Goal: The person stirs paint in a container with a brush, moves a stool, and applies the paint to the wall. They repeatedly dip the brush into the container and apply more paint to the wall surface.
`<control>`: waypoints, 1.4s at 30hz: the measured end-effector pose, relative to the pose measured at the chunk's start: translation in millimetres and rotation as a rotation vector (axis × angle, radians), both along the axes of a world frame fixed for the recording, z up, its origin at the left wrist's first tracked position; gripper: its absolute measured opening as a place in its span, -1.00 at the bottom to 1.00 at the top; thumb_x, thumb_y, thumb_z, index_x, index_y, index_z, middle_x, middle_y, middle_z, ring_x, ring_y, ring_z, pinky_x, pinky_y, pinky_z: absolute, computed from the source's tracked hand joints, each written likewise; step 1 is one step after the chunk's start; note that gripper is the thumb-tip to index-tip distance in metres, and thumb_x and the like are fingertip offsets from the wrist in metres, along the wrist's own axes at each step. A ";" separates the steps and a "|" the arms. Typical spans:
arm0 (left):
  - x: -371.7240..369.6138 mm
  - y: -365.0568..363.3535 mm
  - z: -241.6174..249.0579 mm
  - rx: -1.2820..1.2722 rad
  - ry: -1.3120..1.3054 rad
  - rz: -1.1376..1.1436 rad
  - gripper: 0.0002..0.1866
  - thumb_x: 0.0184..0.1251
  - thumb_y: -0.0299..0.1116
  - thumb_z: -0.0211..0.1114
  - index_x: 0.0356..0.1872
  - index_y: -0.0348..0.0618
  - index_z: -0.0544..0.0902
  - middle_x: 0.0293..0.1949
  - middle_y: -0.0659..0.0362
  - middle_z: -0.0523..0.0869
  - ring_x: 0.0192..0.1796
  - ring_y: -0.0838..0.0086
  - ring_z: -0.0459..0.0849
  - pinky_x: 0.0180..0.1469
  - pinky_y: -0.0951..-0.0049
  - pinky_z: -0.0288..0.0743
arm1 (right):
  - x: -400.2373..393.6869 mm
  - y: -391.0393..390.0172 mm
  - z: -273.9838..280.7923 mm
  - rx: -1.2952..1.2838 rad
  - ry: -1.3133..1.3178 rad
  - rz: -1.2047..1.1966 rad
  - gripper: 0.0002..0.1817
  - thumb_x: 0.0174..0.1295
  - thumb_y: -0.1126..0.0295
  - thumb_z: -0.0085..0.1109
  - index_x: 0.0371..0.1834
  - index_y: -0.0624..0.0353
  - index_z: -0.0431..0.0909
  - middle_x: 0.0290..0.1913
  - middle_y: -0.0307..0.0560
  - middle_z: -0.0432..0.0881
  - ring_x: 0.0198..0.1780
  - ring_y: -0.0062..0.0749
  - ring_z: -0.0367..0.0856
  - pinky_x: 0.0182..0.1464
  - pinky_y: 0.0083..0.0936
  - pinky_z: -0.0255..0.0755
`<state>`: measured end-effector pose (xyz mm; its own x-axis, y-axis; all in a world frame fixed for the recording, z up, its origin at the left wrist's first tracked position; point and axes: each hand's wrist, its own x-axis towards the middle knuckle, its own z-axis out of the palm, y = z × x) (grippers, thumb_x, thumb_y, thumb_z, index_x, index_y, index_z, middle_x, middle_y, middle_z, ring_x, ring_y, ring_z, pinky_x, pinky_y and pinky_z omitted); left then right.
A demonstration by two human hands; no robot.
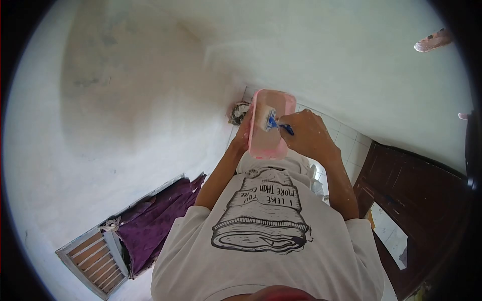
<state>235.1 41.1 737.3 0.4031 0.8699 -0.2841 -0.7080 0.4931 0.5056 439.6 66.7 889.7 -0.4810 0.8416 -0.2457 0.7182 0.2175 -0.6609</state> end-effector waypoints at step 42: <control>38.8 -9.3 -22.3 -0.180 -0.114 0.031 -0.32 0.57 0.29 -0.13 0.45 0.04 0.38 0.27 0.11 0.58 0.24 0.26 0.61 0.25 0.16 0.60 | 27.0 -1.6 -14.5 0.071 -0.182 0.256 -0.76 0.14 0.46 0.19 -0.13 0.12 0.73 -0.06 0.01 0.63 -0.19 -0.08 0.73 -0.12 -0.18 0.62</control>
<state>273.8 31.8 715.0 0.4155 0.8216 -0.3903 -0.7717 0.5455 0.3270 466.6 65.2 875.2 -0.6330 0.7170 -0.2919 0.7392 0.4477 -0.5032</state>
